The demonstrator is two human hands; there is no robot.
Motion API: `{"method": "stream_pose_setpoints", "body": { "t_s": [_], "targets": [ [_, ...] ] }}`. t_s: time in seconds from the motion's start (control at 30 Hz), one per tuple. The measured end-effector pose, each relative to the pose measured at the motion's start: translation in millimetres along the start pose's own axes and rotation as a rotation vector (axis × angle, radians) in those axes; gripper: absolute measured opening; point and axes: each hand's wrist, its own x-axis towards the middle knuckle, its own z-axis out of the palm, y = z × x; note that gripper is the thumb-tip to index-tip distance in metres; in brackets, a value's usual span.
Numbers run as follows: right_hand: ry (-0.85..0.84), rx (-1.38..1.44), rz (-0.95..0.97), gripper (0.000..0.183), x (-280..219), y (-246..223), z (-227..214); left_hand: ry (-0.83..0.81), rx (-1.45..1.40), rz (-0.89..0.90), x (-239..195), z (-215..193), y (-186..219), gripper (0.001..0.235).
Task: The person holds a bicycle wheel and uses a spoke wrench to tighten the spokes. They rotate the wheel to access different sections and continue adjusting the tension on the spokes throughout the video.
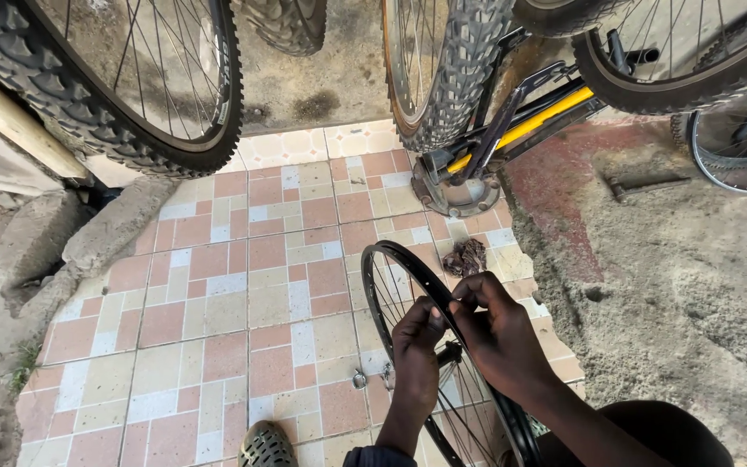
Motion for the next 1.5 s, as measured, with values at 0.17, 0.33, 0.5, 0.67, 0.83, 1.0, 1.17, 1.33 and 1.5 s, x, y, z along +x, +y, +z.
{"method": "stream_pose_setpoints", "body": {
  "t_s": [0.17,0.33,0.5,0.67,0.83,1.0,1.17,1.33,1.5],
  "targets": [
    [0.018,0.006,-0.023,0.007,1,4,3,-0.104,-0.023,0.03,2,-3,3,0.015],
    [0.056,0.127,-0.07,0.01,1,9,13,-0.062,-0.046,0.154,5,0,9,0.014],
    [0.104,0.159,-0.103,0.009,0,8,22,-0.103,-0.046,0.198,9,-6,11,0.013],
    [0.151,0.169,-0.085,0.009,3,12,27,-0.13,-0.077,0.166,4,-7,20,0.01],
    [0.158,0.23,-0.088,0.009,-1,5,29,-0.093,-0.008,0.187,6,-2,17,0.022],
    [0.149,0.282,-0.096,0.013,3,8,28,-0.067,0.103,0.009,5,3,42,0.016],
    [0.182,0.46,-0.123,0.015,12,8,31,-0.185,0.154,-0.05,3,1,70,0.011],
    [0.249,0.461,-0.199,0.015,10,-6,40,-0.175,0.139,0.034,11,-3,73,0.007],
    [0.085,0.41,0.147,0.028,8,-48,41,-0.124,0.118,0.089,24,-4,77,0.013]
  ]
}}
